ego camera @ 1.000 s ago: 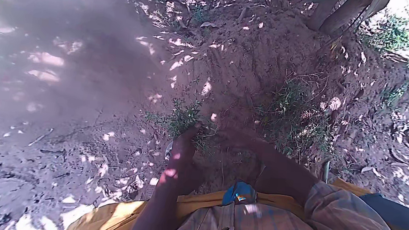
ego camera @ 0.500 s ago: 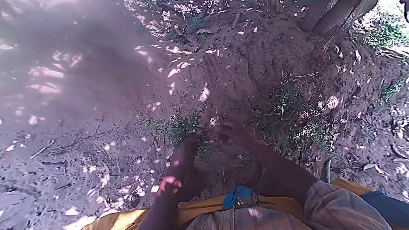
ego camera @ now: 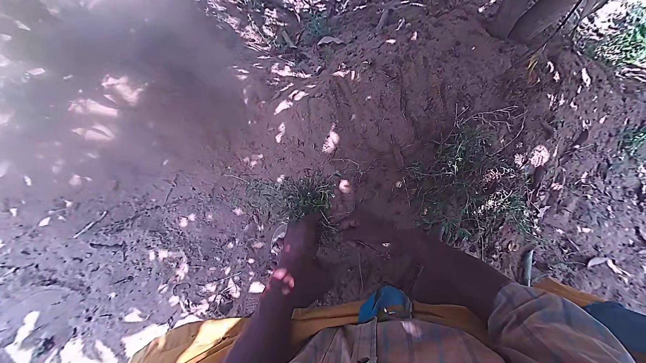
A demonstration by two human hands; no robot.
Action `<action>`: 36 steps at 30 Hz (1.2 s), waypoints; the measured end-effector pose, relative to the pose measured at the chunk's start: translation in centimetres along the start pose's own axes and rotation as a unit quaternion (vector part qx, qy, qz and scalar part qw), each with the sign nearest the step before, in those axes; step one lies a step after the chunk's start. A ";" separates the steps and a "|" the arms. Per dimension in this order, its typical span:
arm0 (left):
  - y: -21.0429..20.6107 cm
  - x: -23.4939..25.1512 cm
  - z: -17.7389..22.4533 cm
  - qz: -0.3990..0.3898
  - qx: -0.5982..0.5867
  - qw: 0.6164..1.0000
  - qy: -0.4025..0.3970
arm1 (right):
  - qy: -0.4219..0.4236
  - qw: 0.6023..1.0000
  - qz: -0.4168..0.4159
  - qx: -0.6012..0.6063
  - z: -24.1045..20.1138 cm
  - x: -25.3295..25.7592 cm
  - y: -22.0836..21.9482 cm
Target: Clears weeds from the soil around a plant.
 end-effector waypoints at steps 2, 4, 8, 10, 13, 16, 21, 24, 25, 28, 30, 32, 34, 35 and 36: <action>-0.4 -0.6 0.8 -0.036 0.121 0.991 -0.032 | -0.003 0.999 -0.047 -0.007 -0.1 -0.4 0.5; -0.7 -1.2 1.3 -0.076 0.226 0.968 -0.074 | -0.004 0.996 -0.087 -0.004 0.1 -0.7 0.8; -1.2 -2.0 1.0 -0.215 0.384 0.875 -0.200 | -0.066 0.983 -0.147 -0.085 -0.1 -2.2 0.9; -1.4 -2.0 0.4 -0.241 0.395 0.861 -0.210 | -0.092 0.980 -0.152 -0.092 0.8 -2.4 0.5; -0.9 -0.6 -0.2 -0.194 0.322 0.918 -0.127 | -0.049 0.991 -0.112 -0.056 2.2 -1.1 0.5; -0.9 1.5 -0.8 -0.092 0.046 0.992 -0.079 | -0.028 0.997 -0.007 -0.076 1.8 -0.4 2.1; -2.1 1.0 -0.8 -0.128 -0.260 0.957 0.031 | -0.008 0.998 0.013 -0.069 1.5 -0.4 2.9; -2.0 1.0 -0.8 -0.129 -0.288 0.948 0.050 | -0.004 0.998 -0.012 -0.066 1.0 -0.6 3.0; -2.0 1.0 -0.9 -0.122 -0.286 0.948 0.061 | 0.008 0.998 -0.021 -0.067 0.8 -0.6 3.0; -1.9 0.8 -1.0 -0.115 -0.276 0.949 0.100 | 0.024 0.997 -0.038 -0.055 0.0 -0.7 2.4; -2.0 0.7 -1.2 -0.127 -0.266 0.948 0.118 | 0.011 0.997 -0.048 -0.055 0.3 -0.6 2.0; -2.0 0.5 -1.3 -0.122 -0.220 0.959 0.127 | 0.003 0.996 -0.055 -0.063 0.8 -0.5 1.6; -2.0 0.3 -1.6 -0.123 -0.150 0.972 0.132 | -0.017 0.991 -0.075 -0.113 1.3 -0.3 1.3; -2.0 0.2 -1.7 -0.125 -0.121 0.976 0.129 | -0.028 0.986 -0.084 -0.145 1.3 -0.4 1.2; -2.1 0.3 -1.8 -0.123 -0.106 0.979 0.124 | -0.037 0.980 -0.082 -0.176 1.2 -0.4 1.1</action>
Point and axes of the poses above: each hand's wrist, its own x-axis towards the middle knuckle, its own y-axis out of the back of the hand, z = x × y, the point moved 5 cm from there along x, towards the middle knuckle, and after that the axes turned 9 degrees about z, right-handed, at the moved point
